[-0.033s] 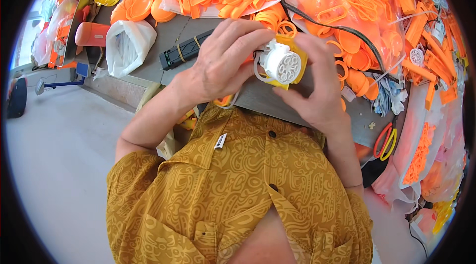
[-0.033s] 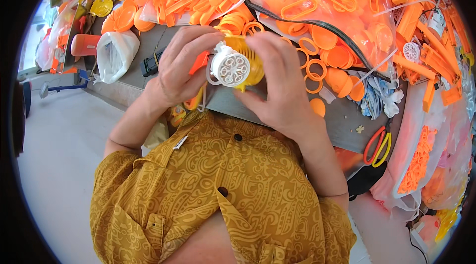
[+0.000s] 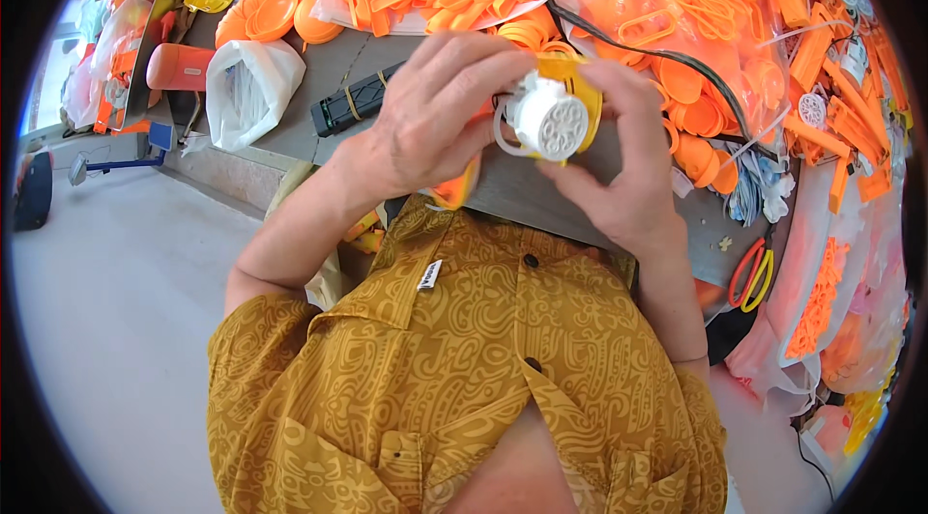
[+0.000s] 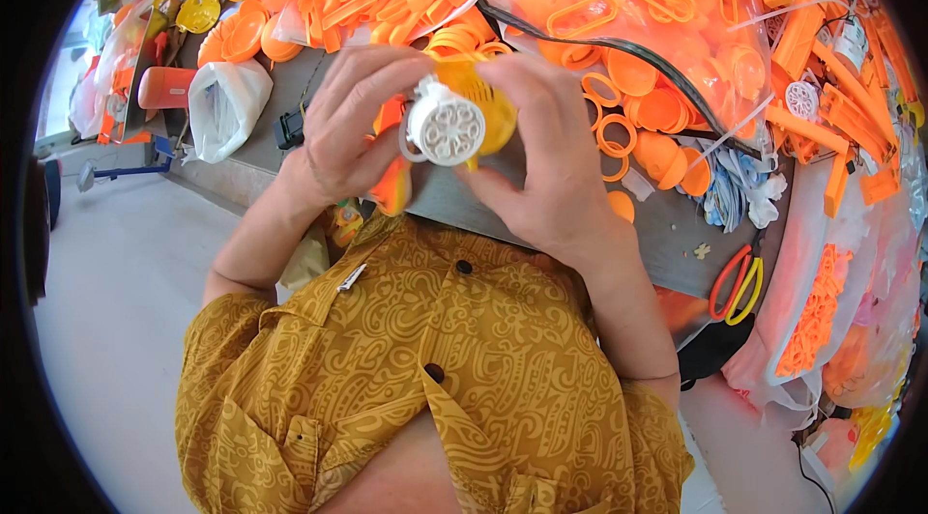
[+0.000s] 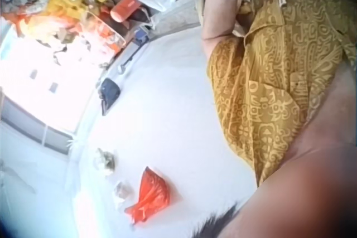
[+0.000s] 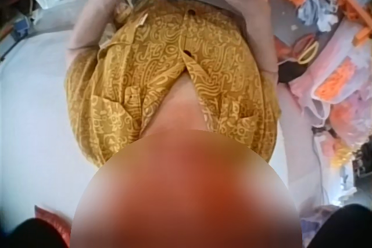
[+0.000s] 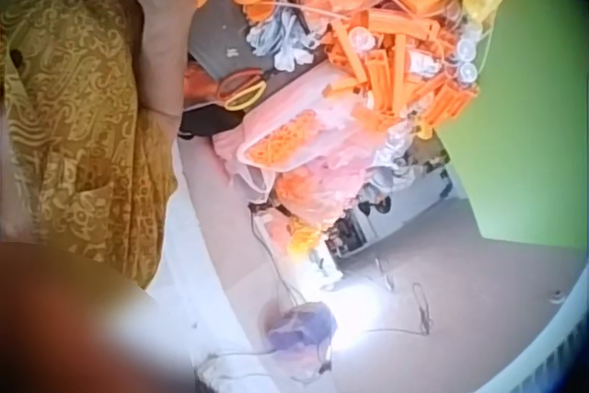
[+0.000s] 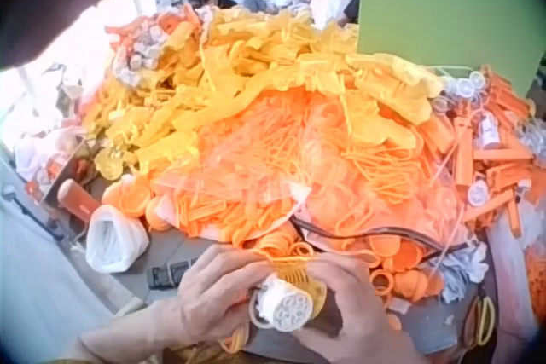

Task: Assembling a yellow toy gun by connecting plastic housing components and internal mechanisms.

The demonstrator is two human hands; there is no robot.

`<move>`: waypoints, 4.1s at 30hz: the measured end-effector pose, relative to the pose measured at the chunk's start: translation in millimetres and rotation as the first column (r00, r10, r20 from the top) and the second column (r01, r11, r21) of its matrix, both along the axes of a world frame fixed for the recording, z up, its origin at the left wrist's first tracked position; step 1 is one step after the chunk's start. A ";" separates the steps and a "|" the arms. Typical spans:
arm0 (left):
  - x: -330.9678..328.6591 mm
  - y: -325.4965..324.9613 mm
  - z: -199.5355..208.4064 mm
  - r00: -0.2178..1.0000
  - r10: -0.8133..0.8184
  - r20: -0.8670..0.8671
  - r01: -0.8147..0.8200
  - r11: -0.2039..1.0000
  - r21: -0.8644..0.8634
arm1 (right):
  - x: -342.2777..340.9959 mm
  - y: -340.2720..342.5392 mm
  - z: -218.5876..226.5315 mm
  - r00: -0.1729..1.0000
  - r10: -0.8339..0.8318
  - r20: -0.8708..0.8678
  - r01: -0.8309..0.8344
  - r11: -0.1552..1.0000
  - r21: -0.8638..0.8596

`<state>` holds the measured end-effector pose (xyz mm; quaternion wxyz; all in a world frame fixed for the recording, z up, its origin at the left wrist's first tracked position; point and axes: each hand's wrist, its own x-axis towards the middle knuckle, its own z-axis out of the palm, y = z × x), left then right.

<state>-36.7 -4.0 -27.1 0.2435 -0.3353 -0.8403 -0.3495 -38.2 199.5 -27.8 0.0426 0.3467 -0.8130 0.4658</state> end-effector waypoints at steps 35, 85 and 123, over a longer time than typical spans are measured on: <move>-3.1 -28.6 8.3 0.939 -0.035 0.342 0.003 0.996 0.094 | -20.2 -31.9 -4.0 0.853 0.344 0.391 -0.093 0.840 -0.535; -9.9 34.5 -18.1 1.000 0.010 0.005 -0.009 0.986 -0.164 | 68.7 7.3 -8.7 0.991 0.038 -0.130 -0.007 0.973 0.231; 117.1 42.8 -33.0 0.496 0.051 0.867 -0.141 0.990 0.022 | 92.7 135.0 20.0 0.823 -0.525 0.218 0.487 0.849 0.206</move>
